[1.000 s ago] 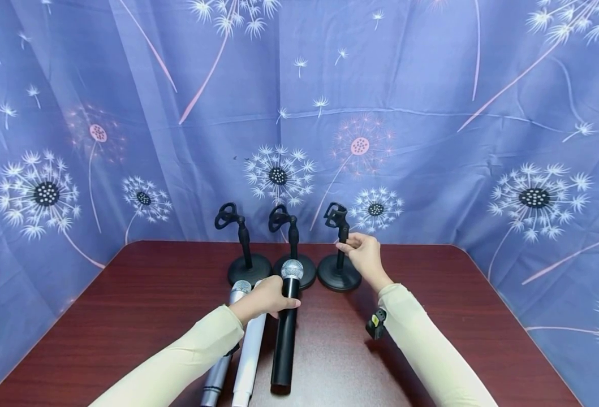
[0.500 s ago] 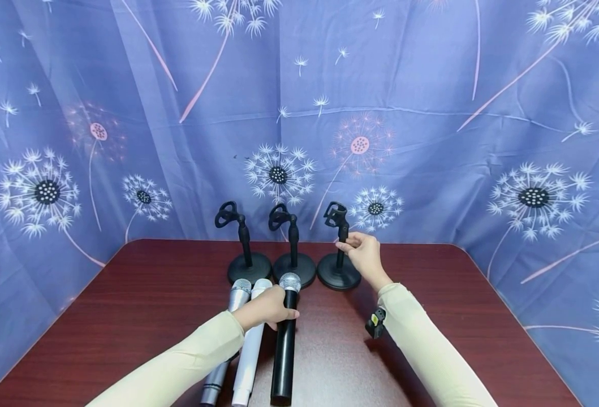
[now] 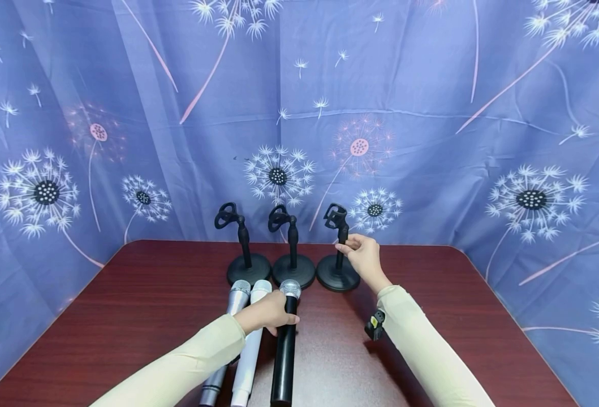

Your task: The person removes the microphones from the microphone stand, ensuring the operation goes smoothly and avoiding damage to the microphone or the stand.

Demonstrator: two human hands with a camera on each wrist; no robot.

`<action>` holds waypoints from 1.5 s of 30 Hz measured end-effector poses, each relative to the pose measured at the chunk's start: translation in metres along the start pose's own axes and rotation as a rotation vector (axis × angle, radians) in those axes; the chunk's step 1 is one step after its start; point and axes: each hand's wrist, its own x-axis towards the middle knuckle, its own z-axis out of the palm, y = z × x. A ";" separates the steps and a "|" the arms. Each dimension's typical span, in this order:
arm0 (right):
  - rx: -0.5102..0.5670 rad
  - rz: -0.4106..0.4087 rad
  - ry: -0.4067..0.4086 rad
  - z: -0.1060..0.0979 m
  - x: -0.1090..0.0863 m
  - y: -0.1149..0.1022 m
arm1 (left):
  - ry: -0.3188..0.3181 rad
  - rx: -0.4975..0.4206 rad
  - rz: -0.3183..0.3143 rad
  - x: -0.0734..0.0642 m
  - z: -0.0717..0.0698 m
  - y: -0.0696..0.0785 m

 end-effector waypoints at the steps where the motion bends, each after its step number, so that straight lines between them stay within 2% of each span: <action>1: 0.000 -0.002 0.002 0.000 -0.001 -0.001 | -0.003 0.003 0.000 0.000 0.000 0.000; 9: 0.011 -0.014 0.009 -0.001 -0.002 0.000 | -0.018 0.062 0.011 0.002 0.001 0.000; 20: 0.017 0.051 -0.027 -0.001 -0.003 -0.002 | -0.018 0.070 -0.002 0.003 0.000 0.002; 27: -0.028 0.071 -0.072 0.001 -0.005 -0.003 | -0.014 0.083 -0.016 0.005 0.002 0.002; 37: -0.058 0.081 -0.153 -0.003 -0.009 -0.010 | 0.016 0.094 -0.005 0.007 0.000 0.003; 45: -0.083 0.090 -0.242 -0.008 -0.018 -0.015 | 0.009 0.125 -0.021 0.003 -0.009 0.005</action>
